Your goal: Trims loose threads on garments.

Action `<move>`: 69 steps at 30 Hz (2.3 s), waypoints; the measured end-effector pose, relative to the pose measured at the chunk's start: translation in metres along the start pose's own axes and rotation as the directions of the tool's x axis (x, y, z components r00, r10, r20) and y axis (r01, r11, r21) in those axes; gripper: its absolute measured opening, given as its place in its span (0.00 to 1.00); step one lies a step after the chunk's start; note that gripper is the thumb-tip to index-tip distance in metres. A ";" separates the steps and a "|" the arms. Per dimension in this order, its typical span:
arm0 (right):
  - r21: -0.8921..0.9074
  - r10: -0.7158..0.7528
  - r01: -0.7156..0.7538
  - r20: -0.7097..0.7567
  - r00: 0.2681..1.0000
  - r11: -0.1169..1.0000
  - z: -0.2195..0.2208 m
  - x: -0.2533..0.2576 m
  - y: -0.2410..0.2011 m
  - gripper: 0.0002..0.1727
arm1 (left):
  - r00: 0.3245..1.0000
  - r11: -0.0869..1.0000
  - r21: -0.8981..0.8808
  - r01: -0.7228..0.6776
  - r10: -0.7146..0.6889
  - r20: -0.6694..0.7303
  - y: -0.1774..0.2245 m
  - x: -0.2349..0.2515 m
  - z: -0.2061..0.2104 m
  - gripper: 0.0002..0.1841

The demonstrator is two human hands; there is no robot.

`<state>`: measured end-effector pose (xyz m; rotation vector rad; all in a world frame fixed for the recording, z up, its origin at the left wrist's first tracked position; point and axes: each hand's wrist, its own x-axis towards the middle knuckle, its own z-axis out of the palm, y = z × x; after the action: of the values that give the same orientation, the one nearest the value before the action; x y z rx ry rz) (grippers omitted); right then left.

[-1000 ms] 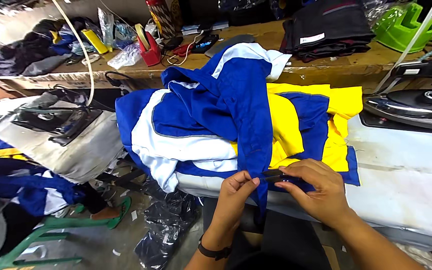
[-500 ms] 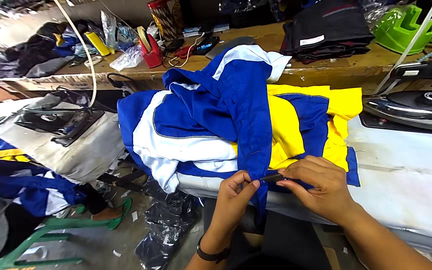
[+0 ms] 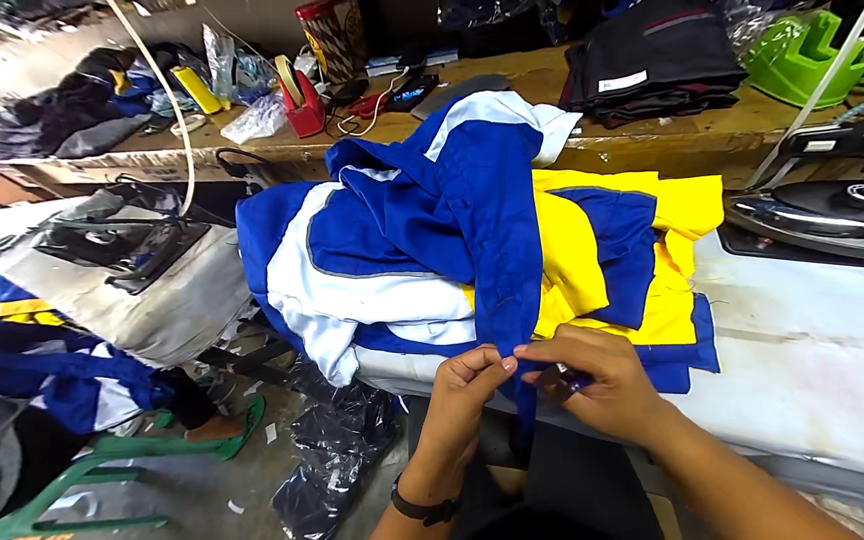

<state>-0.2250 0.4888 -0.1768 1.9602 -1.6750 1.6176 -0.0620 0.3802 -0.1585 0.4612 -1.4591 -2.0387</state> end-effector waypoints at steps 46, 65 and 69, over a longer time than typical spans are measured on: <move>-0.182 0.178 -0.195 -0.107 0.978 0.964 -0.013 -0.018 -0.020 0.18 | 0.998 0.997 -0.074 -0.011 0.006 -0.059 -0.007 -0.012 0.005 0.09; 0.608 0.599 -0.651 0.332 0.728 0.454 0.015 0.009 -0.029 0.05 | 0.995 0.977 -0.188 0.099 -0.092 0.045 -0.009 -0.014 -0.011 0.10; 0.644 0.609 -0.632 0.308 0.731 0.432 0.026 0.011 -0.030 0.07 | 0.997 0.999 -0.043 0.025 -0.028 -0.076 -0.007 -0.020 -0.012 0.10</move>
<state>-0.1872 0.4764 -0.1642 1.6135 -2.1690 2.9295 -0.0416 0.3852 -0.1707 0.5375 -1.3688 -2.0460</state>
